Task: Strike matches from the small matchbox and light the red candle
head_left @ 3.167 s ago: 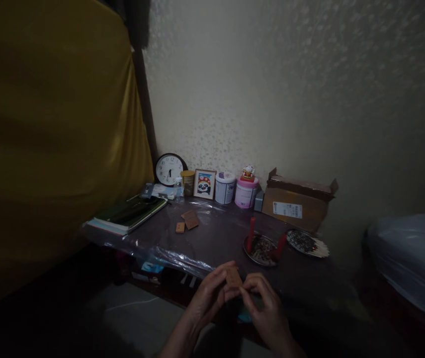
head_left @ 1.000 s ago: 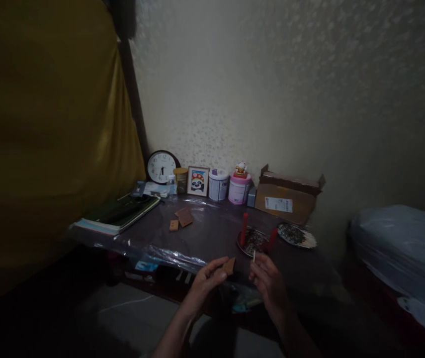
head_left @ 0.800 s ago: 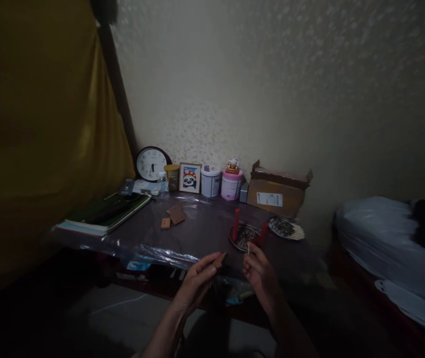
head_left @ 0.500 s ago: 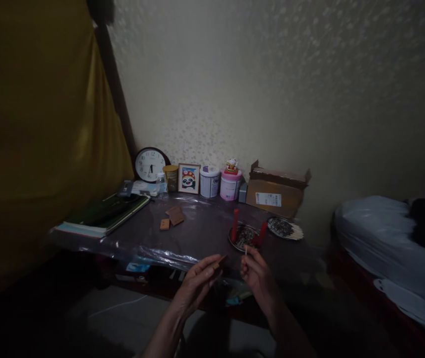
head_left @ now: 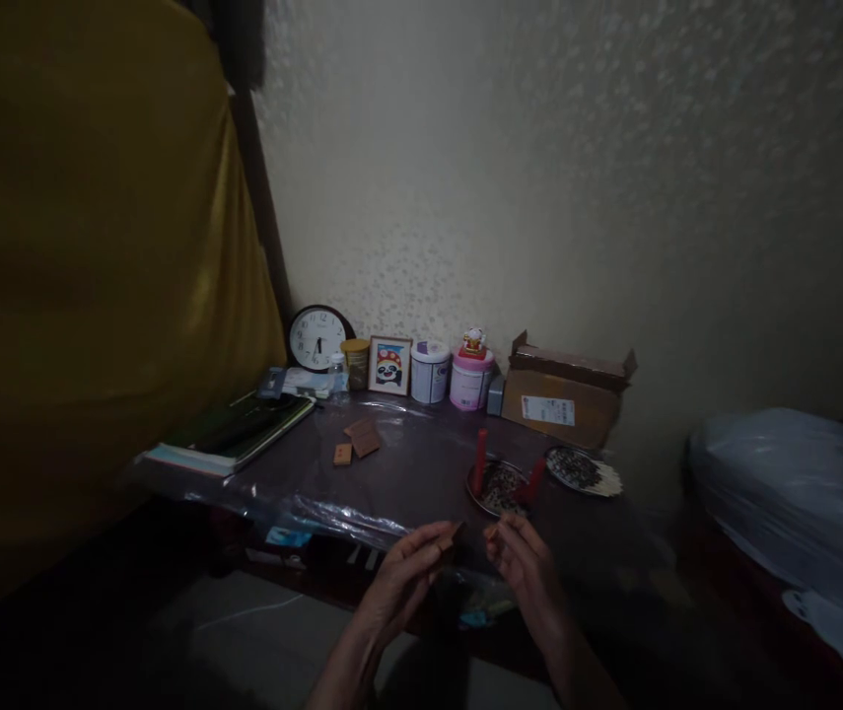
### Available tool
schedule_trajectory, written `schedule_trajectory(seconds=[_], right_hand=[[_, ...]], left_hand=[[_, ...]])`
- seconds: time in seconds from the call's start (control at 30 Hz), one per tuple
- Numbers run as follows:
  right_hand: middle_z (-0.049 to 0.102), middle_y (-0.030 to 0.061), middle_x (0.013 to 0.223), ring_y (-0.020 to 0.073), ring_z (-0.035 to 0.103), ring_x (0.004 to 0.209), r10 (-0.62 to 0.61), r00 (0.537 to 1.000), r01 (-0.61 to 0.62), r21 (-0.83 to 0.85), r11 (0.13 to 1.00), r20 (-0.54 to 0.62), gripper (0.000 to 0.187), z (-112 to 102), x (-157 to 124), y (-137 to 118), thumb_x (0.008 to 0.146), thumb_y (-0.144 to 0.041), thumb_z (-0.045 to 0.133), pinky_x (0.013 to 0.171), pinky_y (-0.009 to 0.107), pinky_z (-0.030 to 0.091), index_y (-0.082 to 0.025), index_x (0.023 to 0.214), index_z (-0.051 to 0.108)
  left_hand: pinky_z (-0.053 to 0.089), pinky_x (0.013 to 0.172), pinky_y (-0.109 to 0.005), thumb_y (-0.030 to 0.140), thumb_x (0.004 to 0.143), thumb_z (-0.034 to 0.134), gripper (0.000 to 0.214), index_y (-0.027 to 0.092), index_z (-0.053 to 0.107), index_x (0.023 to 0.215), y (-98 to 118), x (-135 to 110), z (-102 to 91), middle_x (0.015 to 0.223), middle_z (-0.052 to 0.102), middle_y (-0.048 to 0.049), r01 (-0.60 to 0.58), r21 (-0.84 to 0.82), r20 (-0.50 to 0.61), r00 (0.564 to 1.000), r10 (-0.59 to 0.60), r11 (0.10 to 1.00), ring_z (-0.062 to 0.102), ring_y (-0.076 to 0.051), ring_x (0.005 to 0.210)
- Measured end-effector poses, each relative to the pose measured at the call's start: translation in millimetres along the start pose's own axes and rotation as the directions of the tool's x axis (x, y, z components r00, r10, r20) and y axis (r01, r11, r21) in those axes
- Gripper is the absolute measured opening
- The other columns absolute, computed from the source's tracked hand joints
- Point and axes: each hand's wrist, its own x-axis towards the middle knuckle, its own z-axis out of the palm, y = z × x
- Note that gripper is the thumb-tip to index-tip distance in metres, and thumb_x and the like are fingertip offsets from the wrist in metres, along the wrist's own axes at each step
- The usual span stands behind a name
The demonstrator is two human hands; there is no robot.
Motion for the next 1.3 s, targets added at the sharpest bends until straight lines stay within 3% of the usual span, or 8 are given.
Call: schedule_trajectory(seconds=[0.23,0.43,0.57,0.73,0.93,1.17,1.3], right_hand=[[0.069,0.0022,0.081,0.0149,0.065,0.077,0.011,1.0,-0.011,0.003,1.0,-0.018,0.019,-2,1,-2,0.067,-0.033,0.071,0.074,0.027,0.05,-0.019,0.073,0.061],[0.07,0.003,0.08,0.018,0.066,0.079,-0.05,0.997,0.049,-0.012,0.999,-0.062,0.023,-5,5,-1,0.062,-0.036,0.075,0.08,0.034,0.049,-0.019,0.069,0.061],[0.071,0.002,0.081,0.0184,0.065,0.085,-0.099,0.994,0.098,-0.033,0.995,-0.054,0.024,-2,4,-3,0.063,-0.035,0.075,0.086,0.036,0.047,-0.021,0.077,0.063],[0.07,0.0037,0.083,0.0204,0.064,0.086,-0.146,0.989,0.143,-0.081,0.986,-0.03,0.024,0,1,-5,0.066,-0.037,0.073,0.087,0.037,0.047,-0.019,0.079,0.065],[0.069,0.0039,0.079,0.0207,0.065,0.08,-0.176,0.983,0.168,-0.161,0.973,-0.042,0.027,-6,7,1,0.064,-0.04,0.073,0.078,0.033,0.051,-0.017,0.077,0.066],[0.069,0.0034,0.069,0.019,0.065,0.069,-0.349,0.937,0.319,-0.339,0.885,-0.028,0.025,2,5,3,0.067,-0.04,0.068,0.07,0.031,0.051,-0.017,0.075,0.064],[0.07,0.0039,0.074,0.0179,0.066,0.071,-0.453,0.891,0.424,-0.414,0.806,0.03,0.018,18,-12,-6,0.076,-0.035,0.06,0.072,0.03,0.051,-0.018,0.079,0.061]], left_hand=[[0.035,0.097,-0.035,0.023,0.065,0.072,0.034,0.015,0.067,0.098,-3,3,-3.8,0.107,0.068,-0.0126,-0.002,-0.033,-0.009,1.0,0.002,0.999,0.059,-0.025,0.104],[0.035,0.099,-0.037,0.02,0.066,0.072,0.029,0.014,0.068,0.094,-8,6,-5.6,0.099,0.071,-0.0113,-0.016,-0.059,-0.035,0.999,0.014,0.998,0.062,-0.024,0.099],[0.033,0.1,-0.035,0.017,0.067,0.07,0.026,0.013,0.068,0.093,-8,6,-4.5,0.099,0.071,-0.0106,-0.008,-0.085,-0.038,0.999,0.004,0.996,0.062,-0.022,0.099],[0.031,0.102,-0.036,0.018,0.068,0.07,0.027,0.013,0.068,0.094,-7,5,-2.1,0.104,0.069,-0.0128,-0.023,-0.097,-0.003,1.0,0.022,0.995,0.059,-0.024,0.104],[0.032,0.101,-0.038,0.02,0.068,0.069,0.028,0.013,0.068,0.096,-8,-3,-3.1,0.105,0.069,-0.0134,-0.061,-0.083,-0.017,0.998,0.06,0.995,0.059,-0.025,0.104],[0.036,0.098,-0.035,0.023,0.065,0.073,0.028,0.013,0.069,0.09,7,-22,6.5,0.096,0.072,-0.0101,-0.11,-0.089,-0.182,0.979,0.092,0.99,0.063,-0.023,0.097],[0.038,0.095,-0.033,0.022,0.067,0.071,0.028,0.012,0.068,0.093,14,-29,16.1,0.098,0.071,-0.0108,-0.115,-0.1,-0.163,0.982,0.097,0.988,0.063,-0.022,0.097]])
